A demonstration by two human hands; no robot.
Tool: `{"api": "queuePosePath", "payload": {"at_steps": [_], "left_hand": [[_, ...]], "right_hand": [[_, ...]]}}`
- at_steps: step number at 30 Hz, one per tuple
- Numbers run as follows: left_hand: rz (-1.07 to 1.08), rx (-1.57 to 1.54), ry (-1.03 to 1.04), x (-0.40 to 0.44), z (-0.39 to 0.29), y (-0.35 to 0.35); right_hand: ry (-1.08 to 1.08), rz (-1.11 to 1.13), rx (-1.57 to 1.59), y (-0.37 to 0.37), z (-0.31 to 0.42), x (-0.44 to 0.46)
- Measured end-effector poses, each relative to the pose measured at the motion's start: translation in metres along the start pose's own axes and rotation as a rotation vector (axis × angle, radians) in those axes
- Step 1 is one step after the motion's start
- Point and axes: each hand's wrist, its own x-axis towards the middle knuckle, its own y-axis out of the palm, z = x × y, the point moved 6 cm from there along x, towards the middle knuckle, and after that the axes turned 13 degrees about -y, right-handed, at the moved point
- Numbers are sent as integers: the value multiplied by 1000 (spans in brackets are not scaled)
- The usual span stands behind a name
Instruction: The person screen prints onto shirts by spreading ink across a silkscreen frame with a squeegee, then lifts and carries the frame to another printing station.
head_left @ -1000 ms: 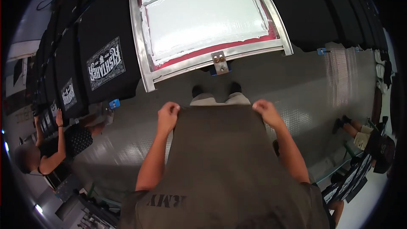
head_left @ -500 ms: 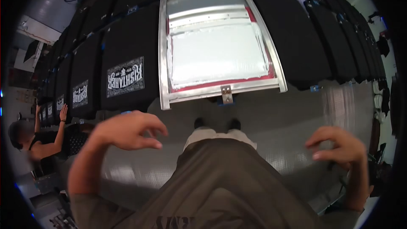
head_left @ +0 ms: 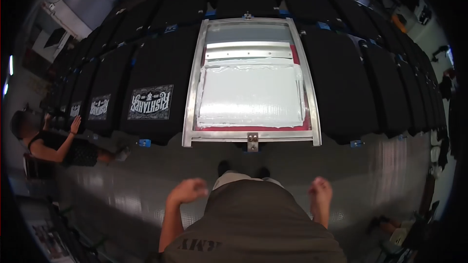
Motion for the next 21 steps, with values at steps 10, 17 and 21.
{"api": "queuePosePath", "payload": {"at_steps": [10, 17, 21], "left_hand": [[-715, -109, 480, -23, -188, -116], [-385, -54, 814, 10, -294, -161], [-354, 52, 632, 98, -318, -200]], "right_hand": [[72, 982, -377, 163, -38, 30], [216, 783, -99, 244, -67, 28], [199, 740, -254, 238, -64, 29]]}}
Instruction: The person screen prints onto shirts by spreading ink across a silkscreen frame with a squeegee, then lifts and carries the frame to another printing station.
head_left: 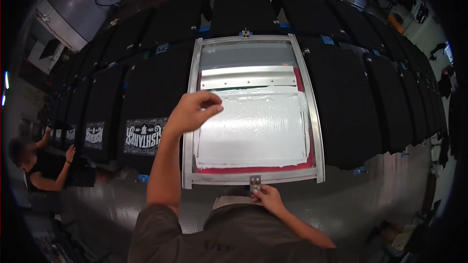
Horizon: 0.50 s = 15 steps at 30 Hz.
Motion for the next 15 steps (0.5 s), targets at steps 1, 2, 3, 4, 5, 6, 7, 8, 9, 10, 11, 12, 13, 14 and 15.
{"api": "queuePosePath", "payload": {"at_steps": [1, 2, 3, 4, 5, 6, 7, 8, 9, 10, 11, 12, 13, 14, 15], "left_hand": [[23, 46, -92, 24, 11, -3], [5, 58, -133, 50, 28, -5], [-14, 55, -130, 74, 41, -9], [-29, 51, -129, 96, 54, -10], [-48, 95, -140, 120, 68, -10], [-71, 154, -122, 141, 77, -9], [-95, 212, -101, 160, 84, -8], [-93, 308, -89, 177, 93, -6], [-79, 411, -104, 193, 106, -3], [-66, 514, -118, 210, 121, 0], [-15, 571, -120, 226, 139, 4], [-4, 566, -115, 232, 146, 3], [72, 602, -124, 238, 155, 7], [146, 641, -130, 245, 161, 12], [234, 641, -218, 241, 152, 10]], "right_hand": [[28, -8, 13, 1, 4, -3], [55, -15, 28, 1, 6, -5], [61, -8, 53, 1, 3, -5], [76, -22, 49, 0, 2, -6], [74, -14, 12, 0, 4, -8], [68, -7, -24, 1, 5, -9], [78, -25, -23, 0, 6, -9], [94, -42, 9, 1, 5, -11], [113, -58, 41, 2, 4, -14], [124, -73, 43, 2, 3, -16], [137, -91, 55, 2, 0, -16], [147, -109, 65, 1, -1, -16], [151, -122, 64, 2, -2, -18], [164, -157, 70, 3, -2, -20], [176, -191, 74, 4, -1, -19]]}}
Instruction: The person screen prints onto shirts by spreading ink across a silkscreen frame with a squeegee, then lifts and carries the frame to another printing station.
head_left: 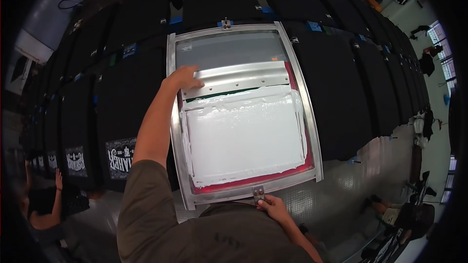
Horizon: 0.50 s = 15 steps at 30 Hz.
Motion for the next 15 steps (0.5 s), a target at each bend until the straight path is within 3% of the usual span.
{"api": "queuePosePath", "payload": {"at_steps": [4, 6, 7, 9, 11, 12, 13, 14, 15], "left_hand": [[71, 75, 92, 13, 2, 3], [21, 9, 60, 17, 7, 1], [18, 5, 60, 11, 4, -5], [-66, 63, 36, -7, -4, -19], [-101, 75, 31, -44, -15, -33], [-142, 90, 26, -61, -17, -34], [-201, 66, 53, -76, -17, -30], [-237, 64, 63, -92, -18, -25], [-273, 59, 73, -109, -19, -18]], "right_hand": [[-91, 56, -85, -3, 28, -2], [19, 209, -631, -9, 46, 0], [18, 208, -636, -11, 68, 5], [14, 548, -983, -6, 118, 13], [-34, 322, -877, -12, 187, 32], [-261, 68, -914, -14, 225, 47], [-665, -114, -1069, -22, 251, 64], [-933, -224, -1290, -27, 276, 82], [-1024, -342, -1386, -27, 305, 97]]}}
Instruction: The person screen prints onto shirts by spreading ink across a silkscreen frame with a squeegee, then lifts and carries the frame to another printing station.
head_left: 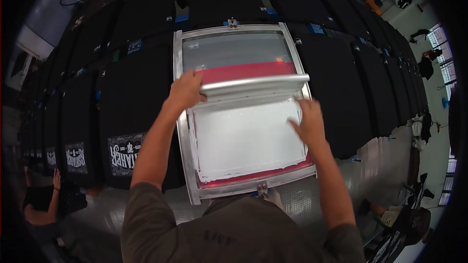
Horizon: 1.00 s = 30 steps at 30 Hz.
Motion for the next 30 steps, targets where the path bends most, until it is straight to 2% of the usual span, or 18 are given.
{"api": "queuePosePath", "payload": {"at_steps": [1, 3, 4, 5, 7, 12, 14, 18, 21, 23, 26, 30], "left_hand": [[-139, 21, 61, -20, -3, 1], [-242, -10, 118, -49, 0, 19], [-303, -32, 104, -65, 1, 23], [-335, -33, 133, -74, 7, 38], [-390, -34, 222, -88, 6, 51], [-401, -12, 192, -94, -4, 40], [-508, -86, 180, -108, -9, 38], [-652, -18, 198, -160, -15, 84], [-520, -69, 186, -199, -15, 83], [-450, -137, 183, -229, -23, 63], [-263, -127, 134, -266, -35, 38], [-165, -157, 94, -286, -40, 36]], "right_hand": [[-54, -94, -96, -5, -7, 22], [-125, -132, -206, 6, -26, 31], [-150, -2, -235, 26, -42, 27], [-171, 129, -264, 48, -57, 21], [-219, 62, -228, 64, -65, 7], [-252, -26, -135, 57, -72, 12], [-250, 27, -129, 61, -72, 6], [-303, -55, -121, 77, -56, -47], [-305, 4, -18, 63, -47, -88], [-306, 37, 96, 25, -31, -109], [-265, 81, 139, -15, -19, -139], [-206, 185, 168, -32, -7, -157]]}}
